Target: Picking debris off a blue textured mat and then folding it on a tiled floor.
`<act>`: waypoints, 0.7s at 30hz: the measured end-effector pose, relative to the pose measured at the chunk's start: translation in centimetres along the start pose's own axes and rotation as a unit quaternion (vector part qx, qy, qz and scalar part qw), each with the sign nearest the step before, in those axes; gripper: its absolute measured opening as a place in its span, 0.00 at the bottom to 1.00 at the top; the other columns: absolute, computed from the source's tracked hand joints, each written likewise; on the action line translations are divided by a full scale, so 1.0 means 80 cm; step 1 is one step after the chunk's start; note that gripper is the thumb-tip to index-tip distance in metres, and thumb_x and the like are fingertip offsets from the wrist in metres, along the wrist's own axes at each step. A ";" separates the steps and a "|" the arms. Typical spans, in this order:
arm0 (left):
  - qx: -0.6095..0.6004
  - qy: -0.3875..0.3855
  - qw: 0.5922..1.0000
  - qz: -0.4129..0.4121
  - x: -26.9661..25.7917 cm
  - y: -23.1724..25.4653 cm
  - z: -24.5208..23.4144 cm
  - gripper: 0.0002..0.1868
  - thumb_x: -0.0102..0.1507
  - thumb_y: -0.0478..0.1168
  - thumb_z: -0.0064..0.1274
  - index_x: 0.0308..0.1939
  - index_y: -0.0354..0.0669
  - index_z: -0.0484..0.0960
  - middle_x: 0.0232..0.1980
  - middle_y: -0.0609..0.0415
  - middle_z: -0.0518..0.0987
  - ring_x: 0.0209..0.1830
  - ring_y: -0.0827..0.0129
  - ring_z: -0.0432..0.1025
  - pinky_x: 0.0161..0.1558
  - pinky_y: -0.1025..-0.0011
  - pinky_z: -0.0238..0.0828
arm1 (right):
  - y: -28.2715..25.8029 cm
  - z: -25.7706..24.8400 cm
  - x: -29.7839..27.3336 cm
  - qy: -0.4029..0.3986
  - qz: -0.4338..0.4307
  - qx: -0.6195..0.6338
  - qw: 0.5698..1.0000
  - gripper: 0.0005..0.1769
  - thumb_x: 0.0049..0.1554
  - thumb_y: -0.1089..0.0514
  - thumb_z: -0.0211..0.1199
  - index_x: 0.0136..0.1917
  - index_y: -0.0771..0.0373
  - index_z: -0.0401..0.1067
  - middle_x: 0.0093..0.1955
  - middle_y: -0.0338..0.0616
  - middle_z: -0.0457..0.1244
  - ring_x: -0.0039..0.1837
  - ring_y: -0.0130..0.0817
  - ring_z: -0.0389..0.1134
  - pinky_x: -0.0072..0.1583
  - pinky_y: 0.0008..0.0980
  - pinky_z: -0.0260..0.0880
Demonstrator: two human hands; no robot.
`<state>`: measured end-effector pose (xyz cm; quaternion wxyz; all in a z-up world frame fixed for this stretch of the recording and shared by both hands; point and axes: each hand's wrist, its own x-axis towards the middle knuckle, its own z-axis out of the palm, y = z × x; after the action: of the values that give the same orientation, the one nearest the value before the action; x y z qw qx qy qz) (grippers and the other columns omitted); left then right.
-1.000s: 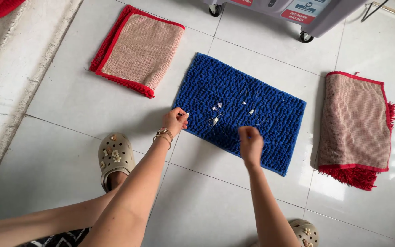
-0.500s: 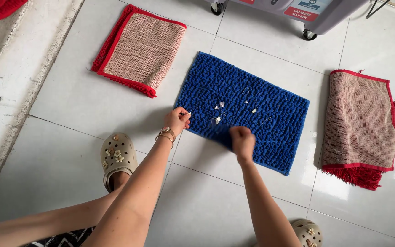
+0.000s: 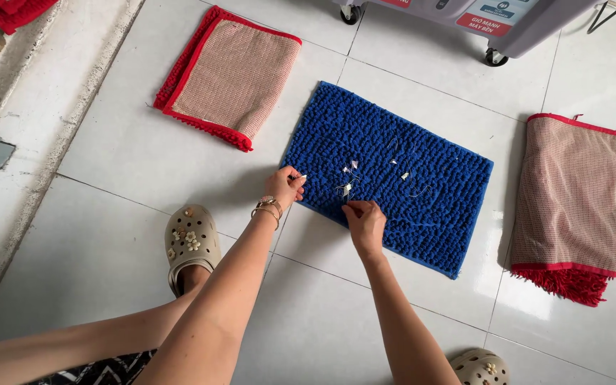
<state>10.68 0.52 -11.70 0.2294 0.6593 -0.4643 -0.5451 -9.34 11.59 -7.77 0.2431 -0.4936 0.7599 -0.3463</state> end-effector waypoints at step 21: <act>0.004 -0.001 1.000 -0.011 -0.007 0.010 -0.003 0.06 0.64 0.38 0.59 0.37 0.39 0.79 0.28 0.53 0.82 0.22 0.73 0.78 0.24 0.75 0.75 | 0.001 -0.072 0.065 0.265 0.140 0.351 0.887 0.04 0.56 0.58 0.71 0.43 0.60 0.79 0.41 0.41 0.71 0.41 0.26 0.68 0.41 0.26 0.70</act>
<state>10.63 0.54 -10.68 0.2196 0.6648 -0.4595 -0.5465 -15.53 8.51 -4.26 0.2365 -0.1542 0.6858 -0.6708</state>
